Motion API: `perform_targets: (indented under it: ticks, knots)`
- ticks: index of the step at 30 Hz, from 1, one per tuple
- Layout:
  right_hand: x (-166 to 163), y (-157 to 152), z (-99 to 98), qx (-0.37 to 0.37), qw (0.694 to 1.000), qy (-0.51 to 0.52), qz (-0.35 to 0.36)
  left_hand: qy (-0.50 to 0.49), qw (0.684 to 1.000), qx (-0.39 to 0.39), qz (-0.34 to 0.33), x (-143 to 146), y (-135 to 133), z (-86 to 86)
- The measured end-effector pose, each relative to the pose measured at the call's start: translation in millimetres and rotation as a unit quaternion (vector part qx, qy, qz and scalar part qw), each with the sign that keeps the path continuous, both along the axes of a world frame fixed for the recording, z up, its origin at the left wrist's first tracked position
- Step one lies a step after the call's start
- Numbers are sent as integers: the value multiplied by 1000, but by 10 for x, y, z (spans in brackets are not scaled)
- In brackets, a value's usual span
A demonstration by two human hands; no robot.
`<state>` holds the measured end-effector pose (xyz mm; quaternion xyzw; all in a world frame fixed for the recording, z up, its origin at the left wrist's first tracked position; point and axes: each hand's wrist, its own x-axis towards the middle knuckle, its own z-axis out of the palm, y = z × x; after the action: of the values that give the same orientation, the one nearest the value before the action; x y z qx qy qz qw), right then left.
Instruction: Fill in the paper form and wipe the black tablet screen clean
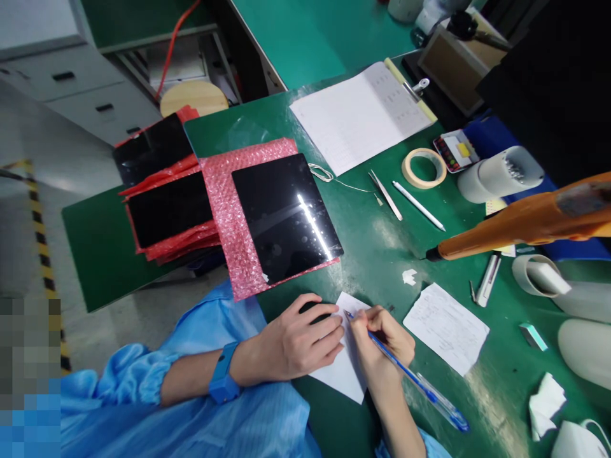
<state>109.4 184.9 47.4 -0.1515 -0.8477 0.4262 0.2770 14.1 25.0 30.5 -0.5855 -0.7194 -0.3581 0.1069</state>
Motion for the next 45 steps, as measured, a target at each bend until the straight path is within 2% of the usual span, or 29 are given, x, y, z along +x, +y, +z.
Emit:
perform_targets:
  ticks: [18,25,31,41,45]
  knots:
    - [25,-3,-34,11,1000,5,10,0,1000,7,4,0,-2,13]
    - [-36,-23,18,20,1000,11,-10,-4,1000,4,1,-6,5,9]
    - [-52,-22,40,-11,1000,18,-12,-4,1000,10,1,-10,4,11]
    - [-7,4,-1,-12,1000,-4,18,2,1000,6,1,-4,-11,27]
    - [-19,2,31,-50,998,26,-18,4,1000,0,-3,-26,-10,50]
